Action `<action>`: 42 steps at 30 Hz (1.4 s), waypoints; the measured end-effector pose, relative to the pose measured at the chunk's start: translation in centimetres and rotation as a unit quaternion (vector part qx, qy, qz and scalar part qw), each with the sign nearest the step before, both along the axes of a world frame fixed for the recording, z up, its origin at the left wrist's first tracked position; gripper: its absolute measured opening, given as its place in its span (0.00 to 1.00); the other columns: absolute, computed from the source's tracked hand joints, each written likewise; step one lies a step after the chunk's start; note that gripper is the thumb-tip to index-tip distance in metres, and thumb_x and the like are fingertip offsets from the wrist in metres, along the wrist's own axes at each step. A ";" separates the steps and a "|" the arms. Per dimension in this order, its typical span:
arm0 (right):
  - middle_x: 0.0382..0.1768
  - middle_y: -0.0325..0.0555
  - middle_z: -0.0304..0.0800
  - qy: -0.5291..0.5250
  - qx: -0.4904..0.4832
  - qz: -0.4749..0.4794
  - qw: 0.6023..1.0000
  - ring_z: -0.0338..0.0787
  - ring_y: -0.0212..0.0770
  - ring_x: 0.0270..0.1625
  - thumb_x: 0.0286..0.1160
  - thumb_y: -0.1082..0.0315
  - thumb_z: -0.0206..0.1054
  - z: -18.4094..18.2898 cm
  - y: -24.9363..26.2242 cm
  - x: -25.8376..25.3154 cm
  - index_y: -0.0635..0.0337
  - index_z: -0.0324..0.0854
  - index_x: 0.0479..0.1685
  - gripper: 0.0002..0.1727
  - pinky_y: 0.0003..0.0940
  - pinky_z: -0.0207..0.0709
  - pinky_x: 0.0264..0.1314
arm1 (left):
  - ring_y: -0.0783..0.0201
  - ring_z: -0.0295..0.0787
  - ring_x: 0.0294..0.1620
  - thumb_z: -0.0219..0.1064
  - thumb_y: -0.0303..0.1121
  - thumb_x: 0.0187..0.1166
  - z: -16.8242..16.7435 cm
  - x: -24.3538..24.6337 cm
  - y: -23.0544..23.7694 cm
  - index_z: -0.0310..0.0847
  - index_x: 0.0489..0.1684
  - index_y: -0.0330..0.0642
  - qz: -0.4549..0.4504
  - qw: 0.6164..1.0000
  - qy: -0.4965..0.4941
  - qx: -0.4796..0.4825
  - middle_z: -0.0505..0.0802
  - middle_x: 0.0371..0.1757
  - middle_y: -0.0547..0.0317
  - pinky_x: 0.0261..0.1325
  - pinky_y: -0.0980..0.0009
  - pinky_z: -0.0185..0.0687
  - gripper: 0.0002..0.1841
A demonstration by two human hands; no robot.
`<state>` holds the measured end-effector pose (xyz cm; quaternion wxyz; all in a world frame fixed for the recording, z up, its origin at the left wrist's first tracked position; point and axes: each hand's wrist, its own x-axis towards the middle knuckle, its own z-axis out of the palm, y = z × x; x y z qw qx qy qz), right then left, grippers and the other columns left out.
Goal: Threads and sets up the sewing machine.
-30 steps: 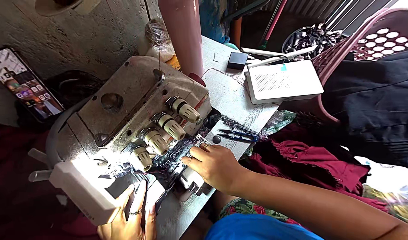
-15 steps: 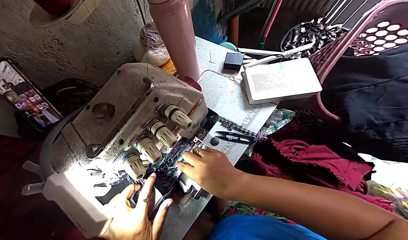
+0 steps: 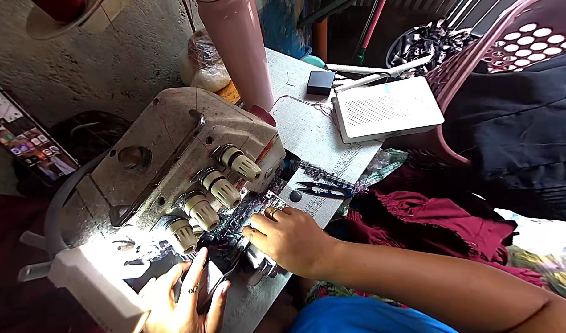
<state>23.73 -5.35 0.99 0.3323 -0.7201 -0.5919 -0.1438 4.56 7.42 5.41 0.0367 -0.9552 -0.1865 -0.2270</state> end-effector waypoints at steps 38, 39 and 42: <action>0.37 0.45 0.92 -0.023 0.006 -0.010 1.000 0.89 0.43 0.31 0.71 0.76 0.63 0.3 0.0 0.1 0.53 0.94 0.41 0.13 0.31 0.75 0.22 | 0.45 0.77 0.53 0.49 0.64 0.78 0.1 1.6 -0.8 0.89 0.53 0.51 0.051 0.995 0.068 0.052 0.83 0.45 0.40 0.61 0.49 0.53 0.31; 0.37 0.44 0.92 -0.023 0.009 -0.010 1.000 0.89 0.43 0.30 0.71 0.76 0.63 0.3 0.0 0.0 0.53 0.94 0.40 0.13 0.31 0.75 0.22 | 0.45 0.77 0.54 0.49 0.64 0.78 0.1 1.7 -0.8 0.89 0.53 0.51 0.051 0.995 0.068 0.052 0.83 0.45 0.40 0.61 0.49 0.53 0.31; 0.37 0.44 0.92 -0.024 0.009 -0.010 1.000 0.88 0.43 0.30 0.71 0.76 0.63 0.3 0.0 0.0 0.53 0.94 0.41 0.13 0.31 0.74 0.22 | 0.45 0.77 0.53 0.49 0.63 0.77 0.2 1.7 -0.8 0.89 0.53 0.51 0.053 0.995 0.068 0.052 0.83 0.45 0.40 0.61 0.49 0.53 0.30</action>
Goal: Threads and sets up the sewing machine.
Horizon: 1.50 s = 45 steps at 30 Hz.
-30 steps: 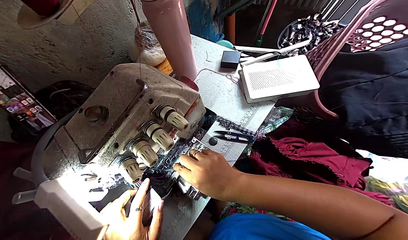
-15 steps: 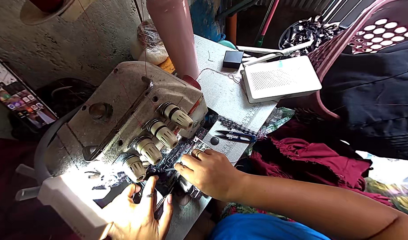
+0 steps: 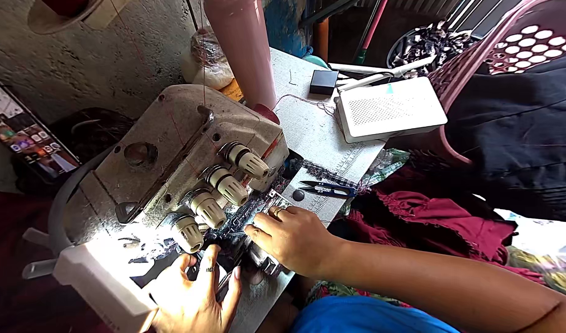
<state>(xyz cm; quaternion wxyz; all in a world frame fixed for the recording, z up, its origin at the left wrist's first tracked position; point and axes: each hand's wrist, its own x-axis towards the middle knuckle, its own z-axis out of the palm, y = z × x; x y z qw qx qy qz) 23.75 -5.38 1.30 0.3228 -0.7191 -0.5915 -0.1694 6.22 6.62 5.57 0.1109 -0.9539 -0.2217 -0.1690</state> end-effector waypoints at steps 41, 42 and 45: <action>0.38 0.45 0.93 -0.003 -0.005 0.013 1.000 0.90 0.44 0.33 0.72 0.76 0.62 -0.1 0.0 -0.1 0.54 0.94 0.40 0.13 0.32 0.76 0.23 | 0.43 0.77 0.53 0.50 0.62 0.77 0.1 0.1 0.0 0.90 0.52 0.51 0.003 1.000 0.001 -0.003 0.83 0.45 0.39 0.61 0.46 0.53 0.29; 0.38 0.45 0.93 -0.001 -0.004 0.013 1.000 0.91 0.44 0.33 0.72 0.76 0.62 0.0 0.1 -0.1 0.54 0.94 0.40 0.13 0.32 0.76 0.23 | 0.43 0.78 0.52 0.50 0.62 0.77 0.1 0.1 0.0 0.90 0.52 0.51 0.004 1.000 0.000 -0.003 0.83 0.45 0.39 0.60 0.46 0.53 0.29; 0.38 0.45 0.93 -0.001 -0.005 0.012 1.000 0.91 0.45 0.34 0.71 0.76 0.62 0.0 0.1 -0.1 0.54 0.94 0.40 0.13 0.33 0.77 0.24 | 0.43 0.78 0.52 0.50 0.62 0.77 0.1 0.1 -0.1 0.90 0.52 0.51 0.006 1.000 -0.001 -0.004 0.83 0.45 0.39 0.60 0.46 0.53 0.29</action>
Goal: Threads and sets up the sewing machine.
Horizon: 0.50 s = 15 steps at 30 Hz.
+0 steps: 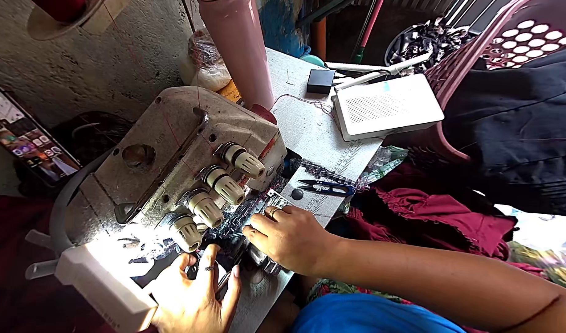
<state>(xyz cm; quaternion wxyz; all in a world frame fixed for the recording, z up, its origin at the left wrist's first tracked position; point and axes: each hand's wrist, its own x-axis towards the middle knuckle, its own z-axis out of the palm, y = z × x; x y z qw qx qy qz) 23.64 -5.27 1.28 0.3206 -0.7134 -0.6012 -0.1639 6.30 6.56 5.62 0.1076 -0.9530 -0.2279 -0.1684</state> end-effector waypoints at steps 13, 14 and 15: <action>0.38 0.46 0.93 -0.003 -0.003 0.000 1.000 0.91 0.45 0.33 0.71 0.76 0.62 -0.1 0.0 0.1 0.55 0.93 0.40 0.13 0.32 0.76 0.23 | 0.44 0.77 0.54 0.50 0.61 0.77 0.0 0.0 0.0 0.90 0.52 0.51 0.001 1.000 0.000 -0.005 0.83 0.45 0.40 0.62 0.46 0.51 0.29; 0.39 0.46 0.93 -0.002 -0.004 0.002 1.000 0.91 0.45 0.33 0.71 0.76 0.62 -0.1 0.0 0.1 0.55 0.93 0.40 0.13 0.33 0.76 0.23 | 0.44 0.77 0.54 0.50 0.61 0.77 0.0 0.0 -0.1 0.90 0.52 0.51 0.001 1.000 0.000 -0.005 0.83 0.45 0.40 0.62 0.46 0.51 0.29; 0.39 0.46 0.93 -0.001 -0.004 0.002 1.000 0.91 0.45 0.34 0.72 0.76 0.62 -0.1 0.0 0.0 0.54 0.94 0.41 0.13 0.33 0.77 0.24 | 0.44 0.77 0.54 0.50 0.61 0.78 0.0 0.0 -0.1 0.90 0.52 0.51 0.000 1.000 -0.001 -0.005 0.83 0.45 0.40 0.62 0.46 0.51 0.29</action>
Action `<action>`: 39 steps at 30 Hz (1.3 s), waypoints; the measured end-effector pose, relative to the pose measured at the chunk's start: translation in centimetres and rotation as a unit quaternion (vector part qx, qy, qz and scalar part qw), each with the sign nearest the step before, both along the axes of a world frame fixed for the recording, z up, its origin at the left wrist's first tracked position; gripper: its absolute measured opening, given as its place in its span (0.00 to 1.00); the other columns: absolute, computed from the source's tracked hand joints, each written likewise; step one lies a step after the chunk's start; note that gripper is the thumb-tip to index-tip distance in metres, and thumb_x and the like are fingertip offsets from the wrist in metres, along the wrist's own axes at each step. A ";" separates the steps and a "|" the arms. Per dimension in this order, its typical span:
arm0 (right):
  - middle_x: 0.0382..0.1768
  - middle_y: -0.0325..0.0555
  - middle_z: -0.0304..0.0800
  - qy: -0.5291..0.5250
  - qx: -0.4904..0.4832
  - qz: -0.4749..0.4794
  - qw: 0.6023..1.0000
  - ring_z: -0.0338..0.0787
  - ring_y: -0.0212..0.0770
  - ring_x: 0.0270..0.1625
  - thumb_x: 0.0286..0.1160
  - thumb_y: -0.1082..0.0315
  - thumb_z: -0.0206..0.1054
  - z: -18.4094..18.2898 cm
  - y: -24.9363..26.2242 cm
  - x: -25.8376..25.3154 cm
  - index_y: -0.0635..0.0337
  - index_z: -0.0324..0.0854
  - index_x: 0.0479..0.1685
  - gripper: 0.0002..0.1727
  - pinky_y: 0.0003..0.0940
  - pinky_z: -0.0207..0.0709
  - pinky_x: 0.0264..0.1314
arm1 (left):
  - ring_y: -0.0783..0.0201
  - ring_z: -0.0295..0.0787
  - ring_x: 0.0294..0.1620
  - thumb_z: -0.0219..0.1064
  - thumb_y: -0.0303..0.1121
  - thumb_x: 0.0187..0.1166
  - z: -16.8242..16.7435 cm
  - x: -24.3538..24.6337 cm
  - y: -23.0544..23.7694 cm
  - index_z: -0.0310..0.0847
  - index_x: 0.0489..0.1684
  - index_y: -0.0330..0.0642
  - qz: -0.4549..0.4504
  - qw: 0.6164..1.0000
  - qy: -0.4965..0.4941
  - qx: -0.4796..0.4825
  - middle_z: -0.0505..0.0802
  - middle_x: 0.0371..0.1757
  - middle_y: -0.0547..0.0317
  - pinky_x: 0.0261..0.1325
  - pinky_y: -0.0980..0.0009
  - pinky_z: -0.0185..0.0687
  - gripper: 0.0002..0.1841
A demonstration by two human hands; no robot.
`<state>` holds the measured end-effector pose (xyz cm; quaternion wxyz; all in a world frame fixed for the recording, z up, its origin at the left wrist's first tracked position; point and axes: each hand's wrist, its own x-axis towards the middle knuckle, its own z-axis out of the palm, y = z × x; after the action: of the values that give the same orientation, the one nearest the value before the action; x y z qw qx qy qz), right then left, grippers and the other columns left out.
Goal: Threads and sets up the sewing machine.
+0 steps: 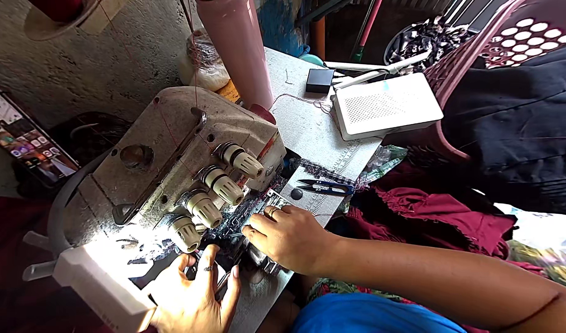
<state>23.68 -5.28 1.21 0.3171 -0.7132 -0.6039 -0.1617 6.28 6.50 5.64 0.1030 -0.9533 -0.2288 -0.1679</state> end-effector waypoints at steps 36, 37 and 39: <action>0.37 0.45 0.93 -0.008 0.021 -0.008 1.000 0.90 0.43 0.32 0.73 0.76 0.61 0.2 0.0 0.1 0.53 0.94 0.42 0.14 0.31 0.75 0.23 | 0.43 0.76 0.54 0.50 0.62 0.77 0.1 0.1 0.0 0.90 0.52 0.51 0.001 1.000 0.002 -0.006 0.83 0.45 0.40 0.61 0.46 0.52 0.29; 0.37 0.45 0.93 -0.010 0.020 -0.007 1.000 0.89 0.43 0.31 0.73 0.76 0.61 0.2 0.0 0.2 0.53 0.94 0.42 0.14 0.31 0.75 0.24 | 0.44 0.76 0.53 0.50 0.62 0.77 0.1 0.1 0.0 0.90 0.52 0.51 0.002 1.000 0.001 -0.007 0.82 0.45 0.41 0.61 0.47 0.52 0.29; 0.38 0.45 0.93 -0.009 0.015 -0.005 1.000 0.89 0.43 0.32 0.73 0.75 0.61 0.1 -0.1 0.2 0.53 0.94 0.42 0.14 0.31 0.75 0.24 | 0.44 0.77 0.53 0.50 0.62 0.77 0.1 0.1 0.0 0.90 0.52 0.50 0.001 1.000 0.000 -0.008 0.83 0.45 0.41 0.61 0.47 0.52 0.30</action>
<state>23.84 -5.35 1.33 0.3217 -0.7101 -0.6003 -0.1787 6.34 6.52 5.70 0.0956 -0.9540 -0.2307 -0.1661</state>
